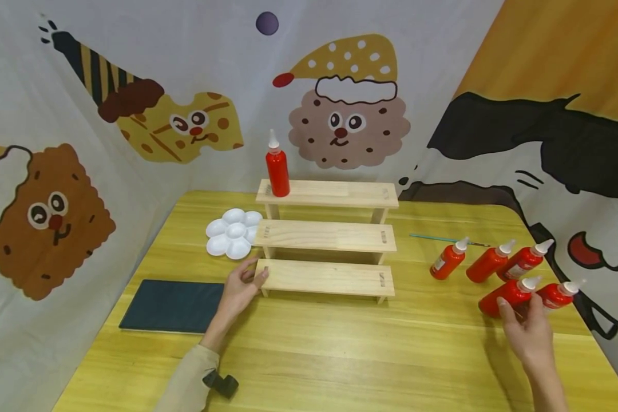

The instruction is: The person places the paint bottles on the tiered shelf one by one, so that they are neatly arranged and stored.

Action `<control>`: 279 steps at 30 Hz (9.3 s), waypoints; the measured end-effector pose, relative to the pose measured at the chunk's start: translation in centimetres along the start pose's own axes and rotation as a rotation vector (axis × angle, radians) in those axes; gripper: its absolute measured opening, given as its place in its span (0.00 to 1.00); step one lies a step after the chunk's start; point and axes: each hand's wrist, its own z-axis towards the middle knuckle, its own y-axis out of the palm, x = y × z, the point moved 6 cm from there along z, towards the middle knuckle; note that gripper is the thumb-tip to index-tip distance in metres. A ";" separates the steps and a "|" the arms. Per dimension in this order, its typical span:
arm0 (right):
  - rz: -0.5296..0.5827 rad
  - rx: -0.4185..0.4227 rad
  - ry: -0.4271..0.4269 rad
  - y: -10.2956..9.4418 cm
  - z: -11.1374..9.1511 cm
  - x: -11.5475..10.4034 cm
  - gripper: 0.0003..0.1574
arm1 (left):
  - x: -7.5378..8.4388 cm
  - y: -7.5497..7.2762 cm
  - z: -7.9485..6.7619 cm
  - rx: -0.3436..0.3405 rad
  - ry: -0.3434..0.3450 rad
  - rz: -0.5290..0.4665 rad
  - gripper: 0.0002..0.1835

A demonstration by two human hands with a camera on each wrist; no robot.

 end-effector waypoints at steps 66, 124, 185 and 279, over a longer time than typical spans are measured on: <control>0.304 -0.140 -0.635 6.8 0.5 -24.9 0.30 | -0.2 -0.2 0.0 0.002 0.005 -0.005 0.30; 0.379 -0.440 -0.571 18.5 5.4 -35.0 0.33 | 0.1 -0.2 -0.2 0.024 0.001 0.028 0.30; 0.092 0.092 -0.344 -4.2 2.1 -19.0 0.38 | 0.0 -0.8 -0.3 0.011 -0.033 0.047 0.30; -0.073 0.196 0.253 -5.2 2.4 -0.5 0.37 | 0.4 -0.4 -0.1 0.012 0.011 0.086 0.28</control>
